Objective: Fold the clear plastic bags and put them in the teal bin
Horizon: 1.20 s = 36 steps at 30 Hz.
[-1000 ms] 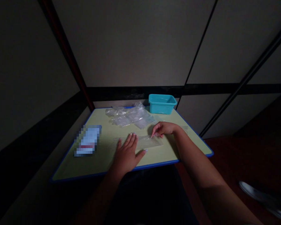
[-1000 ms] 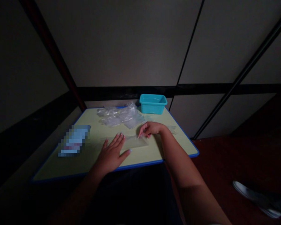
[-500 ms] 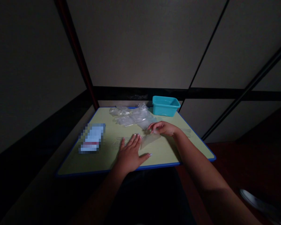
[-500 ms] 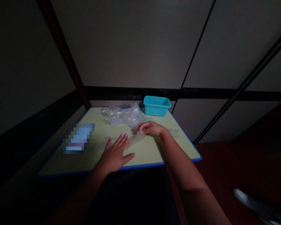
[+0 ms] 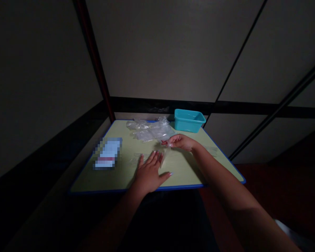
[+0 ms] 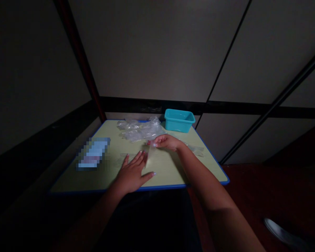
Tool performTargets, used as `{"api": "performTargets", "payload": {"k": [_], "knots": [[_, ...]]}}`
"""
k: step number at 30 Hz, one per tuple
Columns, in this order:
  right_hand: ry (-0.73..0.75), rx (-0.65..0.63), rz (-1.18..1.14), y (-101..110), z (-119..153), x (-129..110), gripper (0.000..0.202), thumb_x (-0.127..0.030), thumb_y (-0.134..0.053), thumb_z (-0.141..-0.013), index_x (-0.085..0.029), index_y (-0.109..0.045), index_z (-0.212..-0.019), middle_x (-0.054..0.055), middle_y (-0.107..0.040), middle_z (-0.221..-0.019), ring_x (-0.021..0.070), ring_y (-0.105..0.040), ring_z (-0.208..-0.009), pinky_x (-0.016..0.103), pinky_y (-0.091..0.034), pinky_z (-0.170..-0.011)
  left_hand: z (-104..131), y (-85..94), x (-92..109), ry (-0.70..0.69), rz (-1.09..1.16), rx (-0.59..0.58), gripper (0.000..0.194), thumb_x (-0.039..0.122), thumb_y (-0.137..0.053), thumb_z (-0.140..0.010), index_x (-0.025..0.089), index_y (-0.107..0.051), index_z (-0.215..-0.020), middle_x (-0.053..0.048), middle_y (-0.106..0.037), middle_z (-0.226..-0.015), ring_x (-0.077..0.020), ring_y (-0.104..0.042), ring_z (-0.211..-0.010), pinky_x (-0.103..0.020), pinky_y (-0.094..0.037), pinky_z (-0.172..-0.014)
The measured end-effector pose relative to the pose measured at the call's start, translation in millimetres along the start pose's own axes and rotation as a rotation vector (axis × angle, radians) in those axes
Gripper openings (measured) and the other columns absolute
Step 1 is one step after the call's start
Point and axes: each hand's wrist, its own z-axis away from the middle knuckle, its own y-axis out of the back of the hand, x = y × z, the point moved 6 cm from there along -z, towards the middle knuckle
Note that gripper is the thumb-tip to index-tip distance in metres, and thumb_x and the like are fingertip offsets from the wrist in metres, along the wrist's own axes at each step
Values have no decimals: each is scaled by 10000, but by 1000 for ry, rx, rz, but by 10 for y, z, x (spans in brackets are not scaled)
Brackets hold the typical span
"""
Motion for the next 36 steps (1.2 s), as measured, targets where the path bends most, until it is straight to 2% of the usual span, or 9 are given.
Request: {"api": "performTargets", "payload": {"k": [4, 9, 12, 19, 23, 28, 36], "knots": [[26, 4, 46, -34, -111, -70, 328, -389, -834, -577, -142, -664, -712, 18, -696, -767, 141, -614, -786, 290, -422, -806, 2, 0, -5, 2, -4, 12, 747, 678, -287, -868, 183, -354, -1425, -108, -278, -1516, -273, -186, -1413, -567, -67, -1115], [24, -17, 79, -135, -255, -173, 317, -360, -843, -545, -139, -665, -685, -14, -663, -679, 98, -557, -645, 239, -400, -688, 9, -17, -3, 4, -7, 25, 737, 681, -272, -872, 146, -505, -1322, -133, -451, -1418, -280, -249, -1390, -546, -32, -1126], [13, -30, 109, -206, -341, -216, 297, -326, -841, -541, -128, -680, -693, -20, -642, -642, 83, -518, -598, 220, -371, -626, 15, -13, -2, 7, 8, 40, 754, 691, -274, -866, 152, -470, -1355, -129, -481, -1395, -281, -280, -1376, -547, -10, -1126], [-17, -69, 145, -361, -533, -192, 287, -322, -835, -527, -123, -673, -655, -35, -607, -593, 71, -478, -563, 215, -353, -595, 29, 20, 10, 25, 41, 31, 773, 686, -282, -866, 167, -342, -1436, -132, -476, -1398, -275, -328, -1355, -526, 3, -1132], [-48, -101, 152, -413, -580, -119, 325, -347, -837, -518, -115, -684, -685, -23, -625, -618, 81, -495, -576, 227, -374, -615, 33, 35, 8, 39, 61, 29, 720, 656, -323, -873, 162, -424, -1387, -123, -508, -1373, -279, -362, -1334, -518, -21, -1138], [-55, -108, 129, -422, -565, -52, 353, -376, -839, -521, -118, -680, -702, -14, -642, -653, 93, -527, -614, 244, -400, -664, 38, 77, 10, 30, 67, 86, 665, 624, -327, -890, 147, -493, -1323, -129, -544, -1334, -273, -369, -1327, -512, -44, -1142], [-50, -111, 74, -393, -504, -44, 353, -393, -840, -529, -133, -677, -702, -5, -655, -667, 100, -551, -623, 251, -416, -674, 70, 207, 51, 20, 2, 186, 625, 613, -335, -895, 163, -550, -1271, -117, -567, -1309, -274, -378, -1315, -510, 9, -1150]]}}
